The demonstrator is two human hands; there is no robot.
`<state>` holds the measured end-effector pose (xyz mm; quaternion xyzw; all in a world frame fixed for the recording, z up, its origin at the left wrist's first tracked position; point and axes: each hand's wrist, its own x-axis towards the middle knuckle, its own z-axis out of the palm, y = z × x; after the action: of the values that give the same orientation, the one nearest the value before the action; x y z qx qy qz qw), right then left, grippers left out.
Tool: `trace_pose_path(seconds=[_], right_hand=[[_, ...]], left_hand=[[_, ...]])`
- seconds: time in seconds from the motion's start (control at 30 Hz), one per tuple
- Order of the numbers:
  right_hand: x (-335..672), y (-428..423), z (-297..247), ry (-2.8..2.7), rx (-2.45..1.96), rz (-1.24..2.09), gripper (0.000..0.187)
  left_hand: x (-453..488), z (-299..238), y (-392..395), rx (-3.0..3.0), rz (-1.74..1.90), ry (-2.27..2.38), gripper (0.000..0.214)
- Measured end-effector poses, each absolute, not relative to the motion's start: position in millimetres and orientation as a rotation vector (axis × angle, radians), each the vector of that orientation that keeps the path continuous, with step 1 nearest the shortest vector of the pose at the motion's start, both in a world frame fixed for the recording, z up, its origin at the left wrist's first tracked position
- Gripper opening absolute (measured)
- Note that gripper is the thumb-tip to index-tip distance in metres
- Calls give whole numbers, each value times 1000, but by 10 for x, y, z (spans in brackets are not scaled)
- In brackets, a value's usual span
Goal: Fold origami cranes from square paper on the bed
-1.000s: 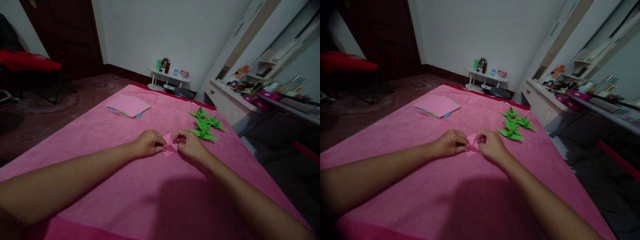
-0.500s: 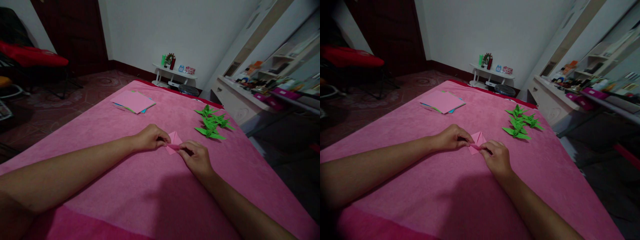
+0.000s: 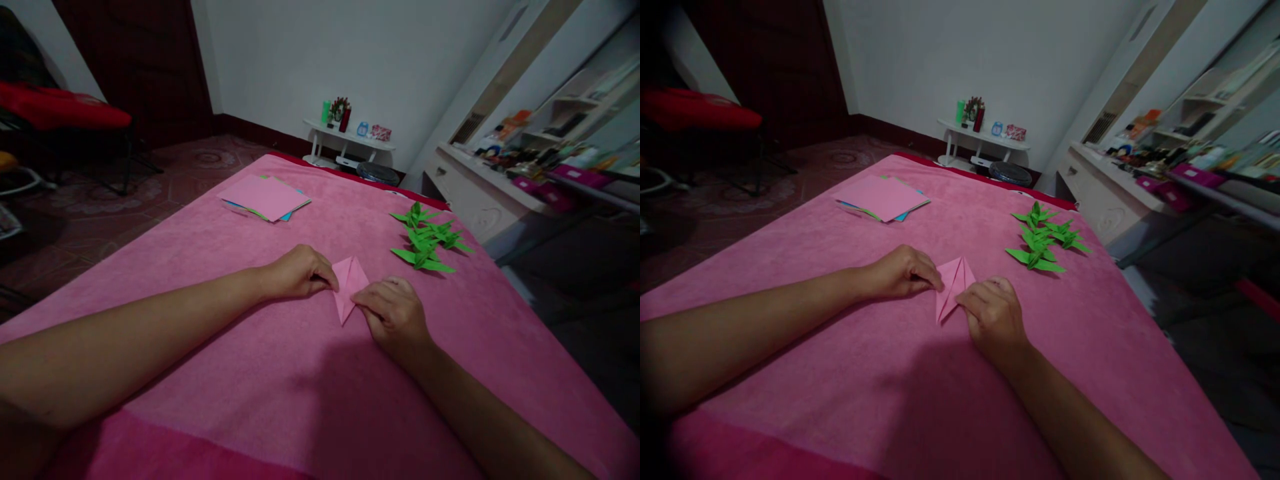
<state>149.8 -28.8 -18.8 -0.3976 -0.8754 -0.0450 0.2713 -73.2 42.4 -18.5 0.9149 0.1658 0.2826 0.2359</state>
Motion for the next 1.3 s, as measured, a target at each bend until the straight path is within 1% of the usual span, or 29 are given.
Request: trace_pose_path(seconds=[0.4,0.67,0.9,1.0,1.13,1.23,1.3], right_hand=[[1449,-369,-151,-2429,-1076,-213,24],[1474,-349,-184,-2400,-1109,-114,25],[1499,-332,-210,-2365,-1149,-46,21],[1493,-310,-180,-2417,-1179,-101,20],[1458,-270,-106,-2559,-1183,-244,15],[1418,-266,-61,-2682,-1120,-386,19],[1402,-275,-51,-2714,-1083,-423,20]], left_hand=[[-772,-166,420,2634,695,297,30],[-792,-126,381,2691,637,291,32],[-782,-101,341,2699,649,404,39],[-772,-113,354,2652,689,457,41],[-756,-111,392,2638,677,446,37],[-746,-96,400,2654,650,444,34],[-741,-92,398,2665,652,452,33]])
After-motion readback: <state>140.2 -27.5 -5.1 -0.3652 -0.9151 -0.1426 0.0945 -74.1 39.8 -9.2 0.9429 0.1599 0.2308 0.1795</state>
